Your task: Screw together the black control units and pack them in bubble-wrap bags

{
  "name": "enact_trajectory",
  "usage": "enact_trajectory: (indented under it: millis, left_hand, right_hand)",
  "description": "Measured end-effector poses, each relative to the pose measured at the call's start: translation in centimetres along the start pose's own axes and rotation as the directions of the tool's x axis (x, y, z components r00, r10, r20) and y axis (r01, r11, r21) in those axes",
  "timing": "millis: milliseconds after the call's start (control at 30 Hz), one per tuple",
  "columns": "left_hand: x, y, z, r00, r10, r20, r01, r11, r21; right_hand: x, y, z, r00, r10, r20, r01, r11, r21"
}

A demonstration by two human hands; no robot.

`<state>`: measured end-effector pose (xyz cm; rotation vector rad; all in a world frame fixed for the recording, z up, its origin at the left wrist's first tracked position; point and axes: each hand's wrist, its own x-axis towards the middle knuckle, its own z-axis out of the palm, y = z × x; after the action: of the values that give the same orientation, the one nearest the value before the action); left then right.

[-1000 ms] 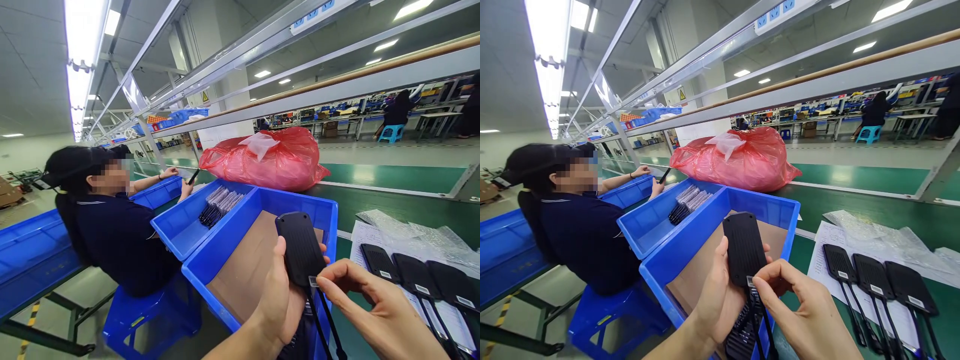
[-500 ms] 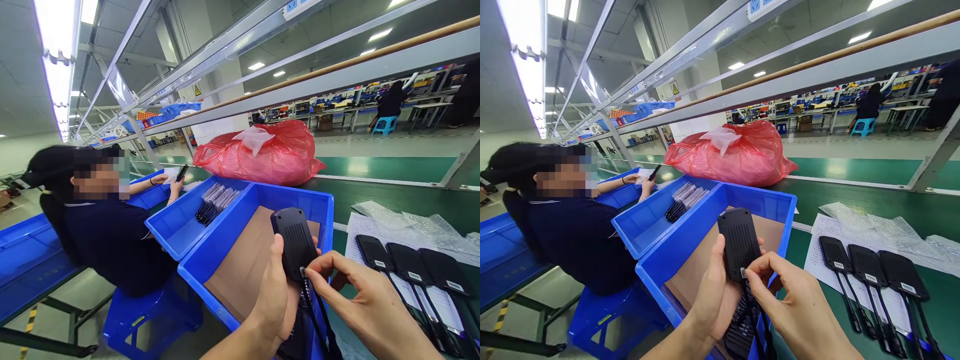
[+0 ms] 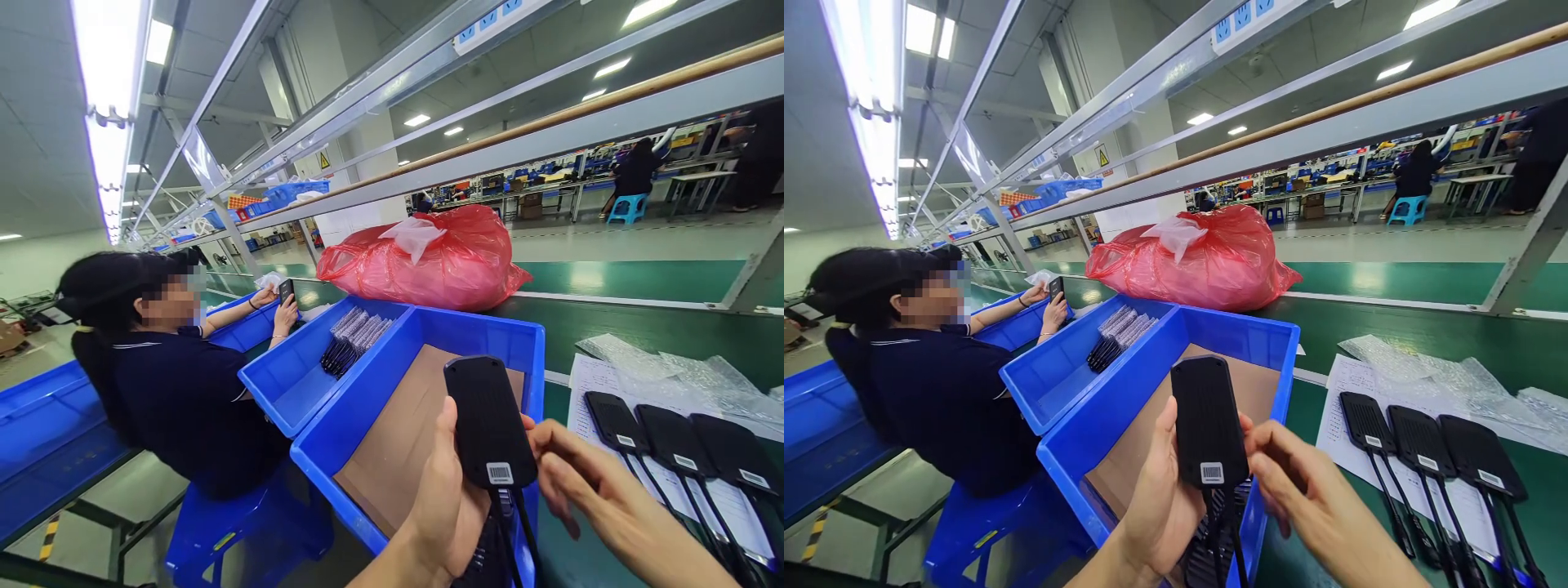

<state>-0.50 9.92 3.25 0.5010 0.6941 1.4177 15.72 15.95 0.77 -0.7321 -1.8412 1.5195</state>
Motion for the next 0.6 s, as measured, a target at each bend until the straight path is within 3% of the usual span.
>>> enact_trajectory:
  millis: [133,300,400,600]
  left_hand:
    - [0.1,-0.1,0.1,0.999,-0.033,0.004,0.033,0.999,0.023]
    - [0.2,0.1,0.5,0.998,-0.058,-0.029,0.058,0.998,0.021]
    - [0.3,0.1,0.5,0.998,-0.061,-0.028,0.061,0.998,-0.007]
    - [0.6,0.0,0.1,0.996,-0.065,-0.057,0.061,0.996,-0.066]
  right_hand:
    - [-1.2,0.7,1.1,0.989,0.058,0.135,-0.057,0.998,-0.010]
    - [-1.3,0.6,1.8,0.987,0.113,0.113,-0.108,0.993,-0.055]
    - [-1.1,0.7,2.1,0.990,0.123,0.075,-0.125,0.992,0.012]
    - [-1.4,0.7,2.9,0.980,0.169,0.109,-0.185,0.971,0.152]
